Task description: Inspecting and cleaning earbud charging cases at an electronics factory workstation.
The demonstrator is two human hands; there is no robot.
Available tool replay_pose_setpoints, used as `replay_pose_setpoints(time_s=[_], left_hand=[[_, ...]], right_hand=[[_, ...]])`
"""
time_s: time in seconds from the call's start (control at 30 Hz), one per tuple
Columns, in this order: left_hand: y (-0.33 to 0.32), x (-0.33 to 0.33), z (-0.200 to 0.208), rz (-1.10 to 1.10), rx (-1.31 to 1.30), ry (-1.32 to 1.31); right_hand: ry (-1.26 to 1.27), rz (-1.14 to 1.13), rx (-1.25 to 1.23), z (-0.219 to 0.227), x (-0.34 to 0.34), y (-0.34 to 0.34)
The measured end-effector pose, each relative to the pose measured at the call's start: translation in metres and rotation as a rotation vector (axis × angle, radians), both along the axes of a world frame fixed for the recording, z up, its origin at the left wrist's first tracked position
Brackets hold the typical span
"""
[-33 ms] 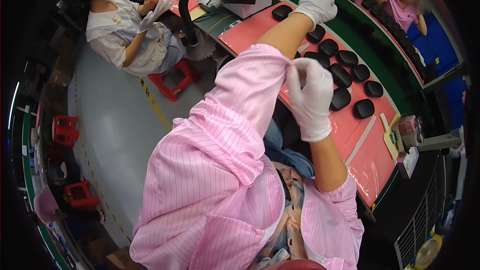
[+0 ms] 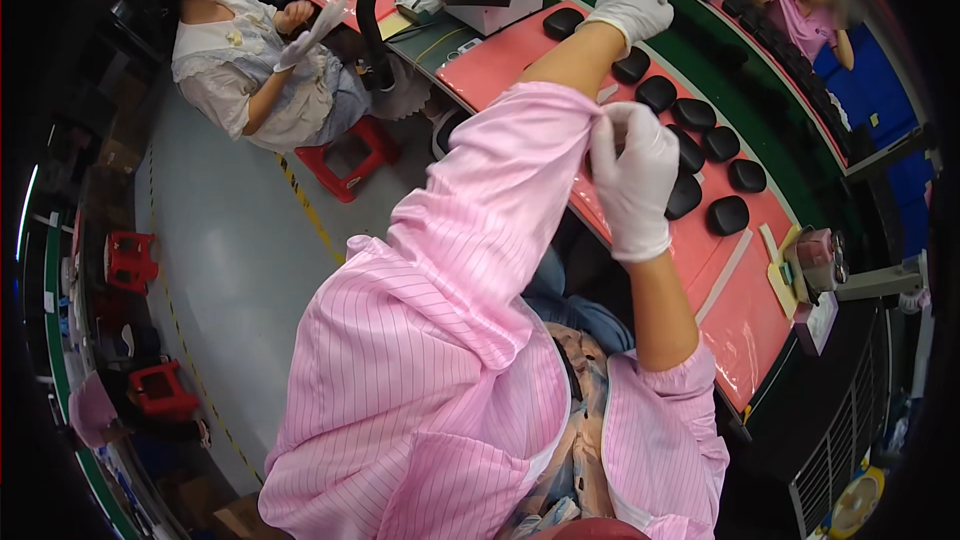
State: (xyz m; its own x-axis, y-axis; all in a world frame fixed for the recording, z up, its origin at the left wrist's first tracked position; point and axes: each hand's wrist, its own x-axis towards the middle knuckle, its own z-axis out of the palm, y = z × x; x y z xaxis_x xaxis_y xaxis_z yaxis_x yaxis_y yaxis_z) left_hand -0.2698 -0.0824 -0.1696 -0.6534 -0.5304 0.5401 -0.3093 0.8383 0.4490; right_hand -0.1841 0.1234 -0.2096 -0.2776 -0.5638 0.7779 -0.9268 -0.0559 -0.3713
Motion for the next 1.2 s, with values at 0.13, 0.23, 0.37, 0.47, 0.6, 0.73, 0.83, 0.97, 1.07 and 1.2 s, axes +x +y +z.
replay_pose_setpoints(time_s=[0.13, 0.23, 0.37, 0.47, 0.6, 0.73, 0.83, 0.97, 1.07, 1.2], left_hand=[[0.012, -0.005, -0.033, -0.107, 1.845, 0.976], [0.045, -0.014, -0.050, -0.138, 1.752, 0.681], [-0.010, 0.009, -0.041, -0.159, 1.042, 0.493], [-0.017, 0.003, -0.024, 0.191, 0.377, 0.049], [-0.054, 0.016, -0.020, 0.254, 0.024, -0.073], [-0.063, 0.020, 0.004, -0.344, 1.339, 0.846], [-0.044, 0.031, 0.025, -0.768, 1.524, 0.895], [0.023, 0.072, 0.055, -0.558, 0.992, 0.653], [0.132, 0.112, 0.052, -0.759, 0.781, 0.284], [0.226, 0.090, -0.005, -0.881, 0.322, 0.072]], right_hand=[[-0.064, -0.269, 0.075, -0.009, -0.066, -0.035], [-0.199, -0.223, 0.261, -0.002, -0.102, -0.010], [-0.320, 0.204, 0.209, 0.037, 0.007, 0.030], [-0.190, 0.307, 0.101, 0.031, 0.056, 0.036], [-0.324, 0.832, 0.163, 0.028, 0.068, 0.044], [-0.327, 0.945, 0.232, 0.030, 0.071, 0.056], [-0.406, 0.998, 0.418, 0.014, 0.057, 0.057], [-0.787, 0.513, 0.472, 0.019, -0.056, 0.021], [-0.777, 0.074, 0.205, 0.008, -0.190, -0.036], [-0.391, -0.549, 0.620, 0.009, -0.288, -0.019]])
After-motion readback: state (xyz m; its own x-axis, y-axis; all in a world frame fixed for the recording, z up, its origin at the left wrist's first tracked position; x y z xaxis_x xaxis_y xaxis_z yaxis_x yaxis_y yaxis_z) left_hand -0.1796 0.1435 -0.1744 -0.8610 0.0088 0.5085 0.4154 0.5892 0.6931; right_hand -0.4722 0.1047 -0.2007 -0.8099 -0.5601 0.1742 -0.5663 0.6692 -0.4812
